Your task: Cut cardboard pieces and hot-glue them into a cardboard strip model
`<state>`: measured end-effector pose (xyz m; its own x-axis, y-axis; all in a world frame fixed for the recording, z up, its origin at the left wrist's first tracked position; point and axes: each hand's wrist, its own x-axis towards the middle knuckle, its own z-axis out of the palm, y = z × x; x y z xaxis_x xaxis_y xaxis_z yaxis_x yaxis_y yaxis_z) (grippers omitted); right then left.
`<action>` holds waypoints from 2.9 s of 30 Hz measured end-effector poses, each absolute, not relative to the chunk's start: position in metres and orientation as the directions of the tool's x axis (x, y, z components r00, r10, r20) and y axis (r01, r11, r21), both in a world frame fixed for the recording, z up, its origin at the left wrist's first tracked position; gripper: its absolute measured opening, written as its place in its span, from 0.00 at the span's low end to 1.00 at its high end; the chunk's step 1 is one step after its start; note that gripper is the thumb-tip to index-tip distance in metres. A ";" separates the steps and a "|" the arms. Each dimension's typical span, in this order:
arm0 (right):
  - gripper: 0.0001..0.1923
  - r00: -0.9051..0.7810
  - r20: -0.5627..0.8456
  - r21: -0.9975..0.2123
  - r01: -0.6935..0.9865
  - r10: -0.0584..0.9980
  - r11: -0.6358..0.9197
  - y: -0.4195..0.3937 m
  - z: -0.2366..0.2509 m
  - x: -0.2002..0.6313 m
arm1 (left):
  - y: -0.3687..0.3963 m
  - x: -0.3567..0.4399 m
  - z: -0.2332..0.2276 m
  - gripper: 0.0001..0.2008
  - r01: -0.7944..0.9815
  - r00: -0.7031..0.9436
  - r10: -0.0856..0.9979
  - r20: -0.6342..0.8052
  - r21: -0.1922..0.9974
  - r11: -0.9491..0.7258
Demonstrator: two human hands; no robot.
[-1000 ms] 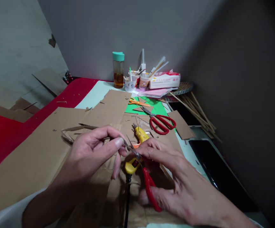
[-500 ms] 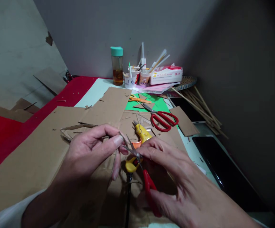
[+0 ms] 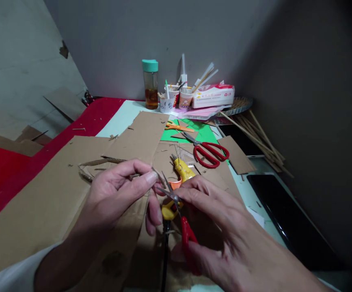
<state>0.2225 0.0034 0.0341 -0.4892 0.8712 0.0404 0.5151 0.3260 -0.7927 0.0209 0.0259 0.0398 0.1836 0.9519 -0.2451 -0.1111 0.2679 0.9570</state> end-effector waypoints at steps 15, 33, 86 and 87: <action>0.11 -0.510 0.093 -0.769 0.509 0.855 0.387 0.005 0.037 0.221 | 0.030 0.020 0.036 0.09 -0.141 0.242 0.939 -0.246 0.948 0.285; 0.06 -0.508 0.184 -0.746 0.485 0.841 0.456 0.005 0.033 0.224 | 0.027 0.020 0.039 0.10 -0.132 0.250 0.930 -0.268 0.943 0.307; 0.08 -0.516 0.119 -0.643 0.611 0.848 0.462 -0.004 0.032 0.229 | 0.023 0.027 0.025 0.10 -0.135 0.227 0.945 -0.237 0.953 0.272; 0.07 -0.519 0.095 -0.644 0.618 0.849 0.450 -0.003 0.032 0.228 | 0.024 0.027 0.024 0.10 -0.137 0.233 0.944 -0.235 0.953 0.271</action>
<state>0.2285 -0.0026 0.0321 -0.5193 0.8492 0.0954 0.6184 0.4505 -0.6439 0.0270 0.0237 0.0237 0.2335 0.9437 -0.2345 -0.1370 0.2707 0.9529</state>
